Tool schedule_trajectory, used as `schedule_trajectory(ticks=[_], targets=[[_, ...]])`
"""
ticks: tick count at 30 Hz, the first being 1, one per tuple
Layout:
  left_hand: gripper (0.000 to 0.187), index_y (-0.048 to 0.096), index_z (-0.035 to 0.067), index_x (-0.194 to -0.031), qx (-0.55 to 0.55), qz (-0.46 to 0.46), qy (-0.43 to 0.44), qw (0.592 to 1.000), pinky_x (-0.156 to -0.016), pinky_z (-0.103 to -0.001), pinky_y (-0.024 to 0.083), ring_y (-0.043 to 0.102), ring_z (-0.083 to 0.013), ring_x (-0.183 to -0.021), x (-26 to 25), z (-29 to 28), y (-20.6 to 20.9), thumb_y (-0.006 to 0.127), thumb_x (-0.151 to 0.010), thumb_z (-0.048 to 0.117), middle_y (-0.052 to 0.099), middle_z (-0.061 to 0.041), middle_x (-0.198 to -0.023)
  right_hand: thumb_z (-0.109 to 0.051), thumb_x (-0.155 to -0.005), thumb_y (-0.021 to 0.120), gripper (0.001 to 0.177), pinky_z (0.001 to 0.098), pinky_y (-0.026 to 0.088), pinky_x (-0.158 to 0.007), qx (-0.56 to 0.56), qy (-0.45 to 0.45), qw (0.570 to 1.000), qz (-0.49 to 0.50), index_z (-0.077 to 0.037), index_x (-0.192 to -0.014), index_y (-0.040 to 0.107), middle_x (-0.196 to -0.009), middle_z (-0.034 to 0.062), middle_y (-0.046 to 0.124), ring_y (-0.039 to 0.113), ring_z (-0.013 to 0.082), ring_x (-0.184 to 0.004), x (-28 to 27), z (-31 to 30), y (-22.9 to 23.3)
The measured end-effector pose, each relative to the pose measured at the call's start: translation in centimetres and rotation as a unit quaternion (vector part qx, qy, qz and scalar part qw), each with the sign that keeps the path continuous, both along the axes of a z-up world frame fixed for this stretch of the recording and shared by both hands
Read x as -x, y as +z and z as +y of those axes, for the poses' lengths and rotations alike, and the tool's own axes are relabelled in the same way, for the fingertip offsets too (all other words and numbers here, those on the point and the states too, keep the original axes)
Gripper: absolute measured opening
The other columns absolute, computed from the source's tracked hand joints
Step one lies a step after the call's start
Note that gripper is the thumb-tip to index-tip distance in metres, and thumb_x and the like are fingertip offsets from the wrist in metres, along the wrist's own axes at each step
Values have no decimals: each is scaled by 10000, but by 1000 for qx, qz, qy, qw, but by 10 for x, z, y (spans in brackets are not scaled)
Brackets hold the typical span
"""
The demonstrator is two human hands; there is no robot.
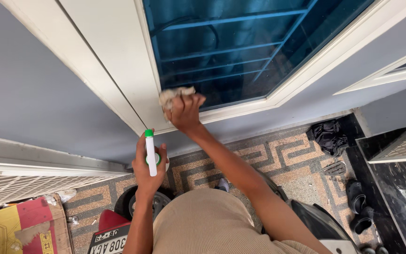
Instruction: The person cleans a window pane by spraying a liquid from a bottle and wiping the glass surface with a cloth.
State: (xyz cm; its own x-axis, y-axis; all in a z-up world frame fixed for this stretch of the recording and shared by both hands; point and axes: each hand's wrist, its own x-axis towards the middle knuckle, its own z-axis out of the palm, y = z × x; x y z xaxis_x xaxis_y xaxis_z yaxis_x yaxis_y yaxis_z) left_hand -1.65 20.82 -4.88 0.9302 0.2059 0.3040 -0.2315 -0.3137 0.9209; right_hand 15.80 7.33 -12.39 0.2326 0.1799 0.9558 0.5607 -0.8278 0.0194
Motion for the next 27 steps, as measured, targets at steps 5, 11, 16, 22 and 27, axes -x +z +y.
schedule_trajectory(ticks=[5, 11, 16, 22, 27], targets=[[503, 488, 95, -1455, -1, 3, -9, 1000, -496, -261, 491, 660, -93, -555, 0, -5, -10, 666, -984, 98, 657, -24, -671, -318, -888, 733, 509, 540, 320, -917, 66, 11, 994, 90, -108, -1254, 448, -1166, 97, 420, 436, 308, -1064, 17, -14, -72], [512, 486, 102, -1464, -5, 8, -5, 1000, -499, -265, 498, 666, -101, -562, -2, -13, -9, 662, -983, 104, 650, -28, -666, -296, -870, 732, 495, 532, 292, -919, 72, -21, 995, 59, -140, -1230, 430, -1146, 88, 404, 420, 287, -1060, 2, -38, -56], [524, 475, 106, -1470, -16, 10, -1, 1000, -499, -266, 497, 670, -104, -561, -5, -28, 0, 664, -981, 101, 648, -34, -661, -347, -926, 733, 507, 517, 283, -905, 3, -25, 1000, -3, -93, -1239, 425, -1185, 140, 420, 403, 307, -1085, -15, -81, 45], [531, 462, 98, -1480, -34, -17, -7, 999, -520, -259, 497, 676, -98, -577, -14, -55, 6, 661, -988, 85, 676, -35, -674, -226, -965, 688, 494, 495, 263, -1005, -69, -93, 993, -9, -5, -1318, 422, -1236, 161, 432, 388, 312, -1144, -10, -131, 208], [516, 458, 95, -1477, -11, -8, -22, 1000, -503, -251, 497, 679, -92, -572, -15, -79, 7, 646, -996, 99, 675, -32, -678, -162, -950, 663, 471, 410, 261, -930, -124, -64, 989, -52, -27, -1324, 410, -1194, 98, 431, 401, 243, -1070, -23, -163, 244]])
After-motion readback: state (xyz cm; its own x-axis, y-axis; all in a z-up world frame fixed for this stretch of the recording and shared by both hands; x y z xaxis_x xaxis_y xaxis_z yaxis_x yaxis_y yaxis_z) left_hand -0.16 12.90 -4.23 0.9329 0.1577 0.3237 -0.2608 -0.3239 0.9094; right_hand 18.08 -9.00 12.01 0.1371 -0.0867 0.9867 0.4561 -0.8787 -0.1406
